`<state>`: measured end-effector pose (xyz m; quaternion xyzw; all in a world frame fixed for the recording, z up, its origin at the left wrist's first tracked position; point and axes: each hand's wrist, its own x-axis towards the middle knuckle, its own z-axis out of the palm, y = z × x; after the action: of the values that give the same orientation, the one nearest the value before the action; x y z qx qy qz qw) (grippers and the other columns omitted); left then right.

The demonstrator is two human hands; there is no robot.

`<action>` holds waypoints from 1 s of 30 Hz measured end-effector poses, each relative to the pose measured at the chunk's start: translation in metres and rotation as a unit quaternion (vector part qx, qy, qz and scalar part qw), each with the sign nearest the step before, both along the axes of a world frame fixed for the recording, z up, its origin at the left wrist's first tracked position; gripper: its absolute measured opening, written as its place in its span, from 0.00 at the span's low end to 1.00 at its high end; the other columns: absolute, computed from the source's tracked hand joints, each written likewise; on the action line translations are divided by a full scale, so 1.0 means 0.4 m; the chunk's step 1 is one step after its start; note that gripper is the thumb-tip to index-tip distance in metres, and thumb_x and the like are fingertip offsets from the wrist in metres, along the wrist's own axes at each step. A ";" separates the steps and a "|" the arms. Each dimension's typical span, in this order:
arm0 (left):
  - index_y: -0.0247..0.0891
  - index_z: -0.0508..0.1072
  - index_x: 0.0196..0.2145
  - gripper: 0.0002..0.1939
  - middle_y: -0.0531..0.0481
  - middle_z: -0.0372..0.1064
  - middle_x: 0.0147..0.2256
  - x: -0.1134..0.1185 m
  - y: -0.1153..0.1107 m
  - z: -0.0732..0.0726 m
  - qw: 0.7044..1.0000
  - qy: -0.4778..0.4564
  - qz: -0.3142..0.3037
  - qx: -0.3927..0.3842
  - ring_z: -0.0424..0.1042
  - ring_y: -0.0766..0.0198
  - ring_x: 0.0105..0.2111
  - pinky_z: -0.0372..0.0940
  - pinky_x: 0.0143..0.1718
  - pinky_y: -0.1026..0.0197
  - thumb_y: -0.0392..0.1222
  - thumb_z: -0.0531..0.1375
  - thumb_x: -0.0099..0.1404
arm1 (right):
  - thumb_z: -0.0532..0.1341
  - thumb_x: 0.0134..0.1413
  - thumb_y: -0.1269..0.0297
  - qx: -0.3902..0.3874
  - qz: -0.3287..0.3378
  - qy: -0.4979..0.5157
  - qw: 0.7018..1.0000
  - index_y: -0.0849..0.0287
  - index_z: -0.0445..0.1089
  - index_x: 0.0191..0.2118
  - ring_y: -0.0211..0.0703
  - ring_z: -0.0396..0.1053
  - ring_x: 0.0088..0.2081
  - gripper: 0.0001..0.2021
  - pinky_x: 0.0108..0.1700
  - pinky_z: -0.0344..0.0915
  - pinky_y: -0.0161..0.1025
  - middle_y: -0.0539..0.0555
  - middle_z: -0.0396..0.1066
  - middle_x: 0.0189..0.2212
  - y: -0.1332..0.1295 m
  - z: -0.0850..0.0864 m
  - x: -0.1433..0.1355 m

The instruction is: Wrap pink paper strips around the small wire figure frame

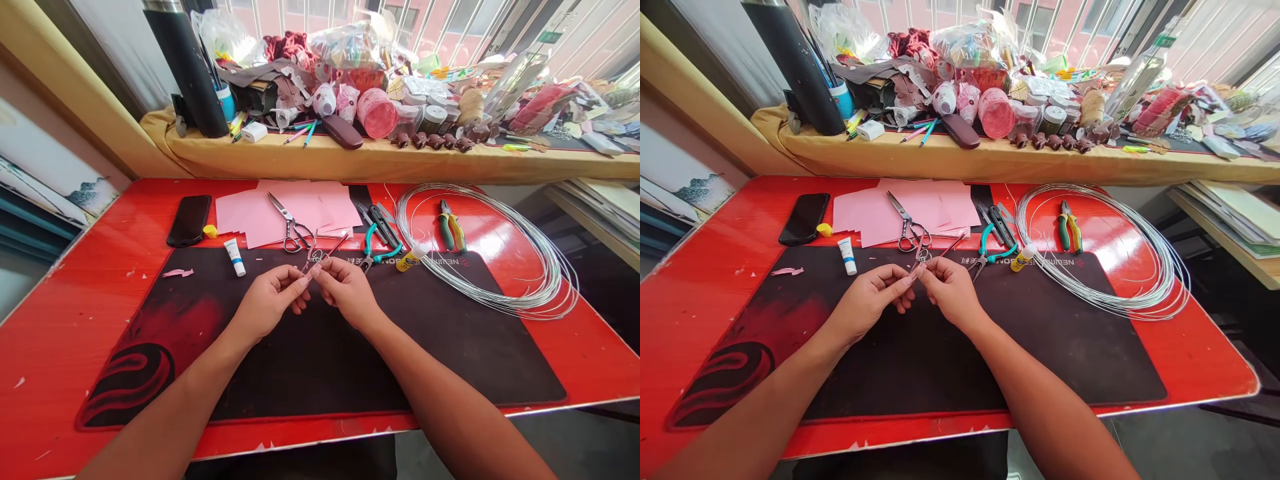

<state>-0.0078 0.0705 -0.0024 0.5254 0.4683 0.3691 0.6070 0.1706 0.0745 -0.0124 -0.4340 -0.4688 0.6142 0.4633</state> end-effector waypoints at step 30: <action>0.37 0.75 0.35 0.18 0.52 0.73 0.27 0.002 -0.004 0.011 0.995 -0.063 0.006 -0.079 0.72 0.65 0.25 0.68 0.26 0.63 0.55 0.71 0.61 | 0.70 0.56 0.45 0.010 -0.019 -0.026 0.999 0.58 0.73 0.34 0.33 0.54 0.18 0.19 0.20 0.49 0.33 0.43 0.61 0.18 0.000 0.003 0.000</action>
<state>-0.0069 0.0690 0.0019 0.4492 0.4599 0.3666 0.6726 0.1708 0.0743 -0.0114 -0.4544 -0.4785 0.5889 0.4666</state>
